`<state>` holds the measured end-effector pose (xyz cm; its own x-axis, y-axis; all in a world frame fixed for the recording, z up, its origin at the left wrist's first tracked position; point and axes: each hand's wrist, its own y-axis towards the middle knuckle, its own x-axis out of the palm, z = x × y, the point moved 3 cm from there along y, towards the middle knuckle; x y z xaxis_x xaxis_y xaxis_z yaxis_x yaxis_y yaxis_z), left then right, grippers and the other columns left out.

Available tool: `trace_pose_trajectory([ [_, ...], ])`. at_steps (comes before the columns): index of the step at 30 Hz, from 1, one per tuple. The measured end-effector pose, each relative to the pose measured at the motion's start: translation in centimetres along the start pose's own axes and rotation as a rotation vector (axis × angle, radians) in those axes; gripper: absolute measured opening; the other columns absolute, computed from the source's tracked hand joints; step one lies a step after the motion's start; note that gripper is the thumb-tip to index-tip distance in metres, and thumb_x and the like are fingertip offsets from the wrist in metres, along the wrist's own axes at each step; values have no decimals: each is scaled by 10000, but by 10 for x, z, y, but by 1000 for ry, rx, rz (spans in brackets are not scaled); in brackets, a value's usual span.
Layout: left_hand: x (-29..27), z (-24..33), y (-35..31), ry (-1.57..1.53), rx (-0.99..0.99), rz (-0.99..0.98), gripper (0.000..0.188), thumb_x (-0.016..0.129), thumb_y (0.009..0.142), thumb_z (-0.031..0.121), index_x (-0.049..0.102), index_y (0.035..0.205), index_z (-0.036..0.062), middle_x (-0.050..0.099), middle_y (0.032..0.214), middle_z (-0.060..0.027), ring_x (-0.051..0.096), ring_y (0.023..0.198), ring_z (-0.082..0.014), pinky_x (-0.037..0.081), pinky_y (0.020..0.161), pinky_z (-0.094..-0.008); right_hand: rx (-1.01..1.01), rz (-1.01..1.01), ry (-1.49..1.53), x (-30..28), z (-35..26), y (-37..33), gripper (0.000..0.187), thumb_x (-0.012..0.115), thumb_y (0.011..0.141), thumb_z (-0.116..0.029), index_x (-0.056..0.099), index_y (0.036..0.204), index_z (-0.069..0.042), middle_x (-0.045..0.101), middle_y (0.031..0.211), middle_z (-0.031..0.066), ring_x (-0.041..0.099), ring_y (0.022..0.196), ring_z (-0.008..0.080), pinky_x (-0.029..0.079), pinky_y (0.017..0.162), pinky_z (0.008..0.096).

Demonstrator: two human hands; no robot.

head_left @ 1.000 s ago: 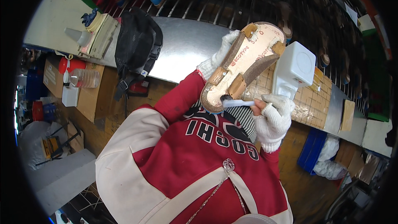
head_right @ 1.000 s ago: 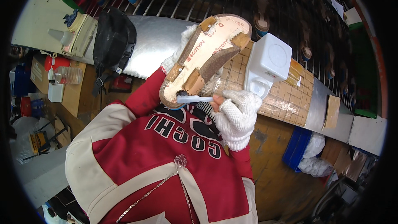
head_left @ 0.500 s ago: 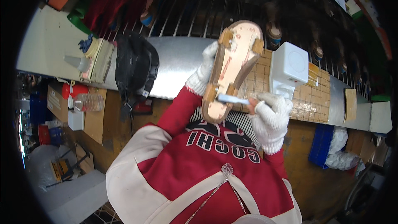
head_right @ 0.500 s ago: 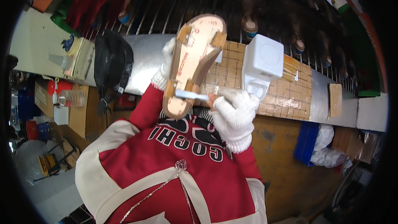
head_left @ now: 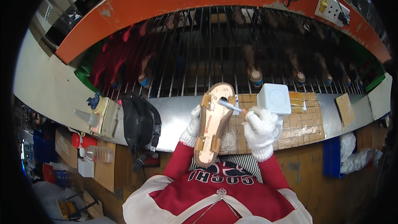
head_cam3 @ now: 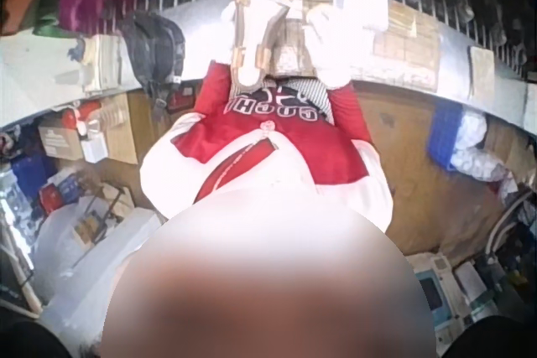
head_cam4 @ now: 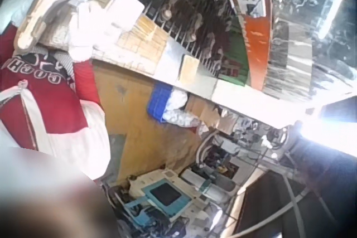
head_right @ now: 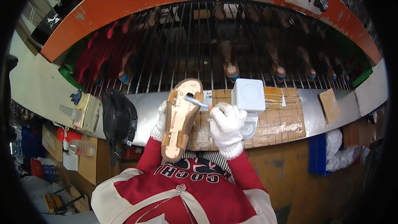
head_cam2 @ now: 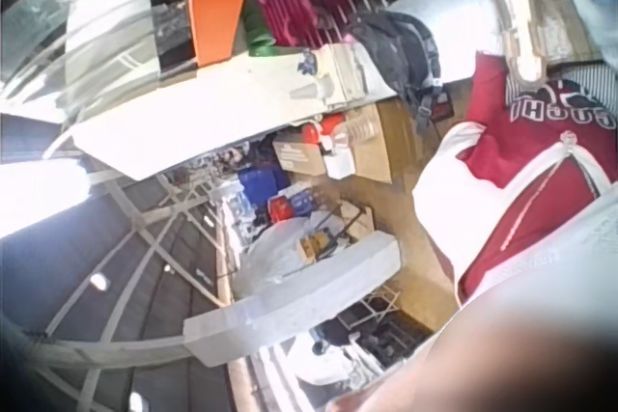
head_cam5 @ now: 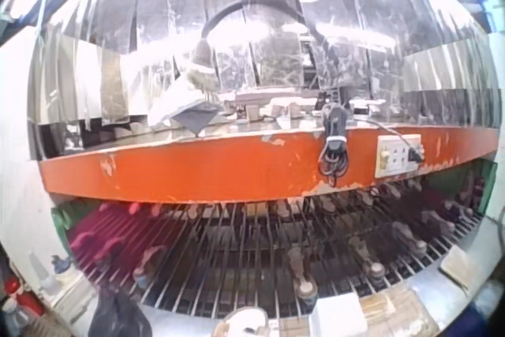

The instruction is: The person applies glue to the soles of multiple slide sandals using a brush. They repeatedly dip the brush into a white container and spread the adhesive across the insole surface, then place each treated slide onto a metal rack.

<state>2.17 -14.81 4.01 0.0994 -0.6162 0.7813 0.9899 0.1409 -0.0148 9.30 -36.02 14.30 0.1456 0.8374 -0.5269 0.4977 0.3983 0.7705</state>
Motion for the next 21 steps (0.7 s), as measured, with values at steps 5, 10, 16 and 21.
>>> trace_pose_trajectory([
  [5,7,-1,16,-10,-47,45,681,512,988,557,528,1403,19,681,1259,-169,717,1056,-235,618,890,-353,344,-140,400,15,24,-7,184,723,779,39,704,950,-25,655,895,125,651,807,317,494,751,399],
  [10,14,1,18,258,-6,133,790,599,932,624,490,1442,31,666,1294,-162,711,1076,-243,619,902,-377,231,-188,247,11,30,5,154,688,821,8,655,964,-38,650,892,133,635,775,341,493,728,427],
  [16,10,0,12,274,29,114,823,561,936,664,476,1458,33,628,1349,-167,670,1156,-240,597,946,-383,165,-356,296,6,23,1,185,680,845,-26,643,1022,-67,651,879,119,622,753,323,477,674,374],
  [21,-22,8,36,48,-7,217,894,445,925,777,475,1463,63,620,1323,-185,649,1159,-265,586,936,-382,843,-726,1170,21,38,-29,189,674,957,-178,632,1088,-47,631,843,13,573,682,124,426,597,244],
])
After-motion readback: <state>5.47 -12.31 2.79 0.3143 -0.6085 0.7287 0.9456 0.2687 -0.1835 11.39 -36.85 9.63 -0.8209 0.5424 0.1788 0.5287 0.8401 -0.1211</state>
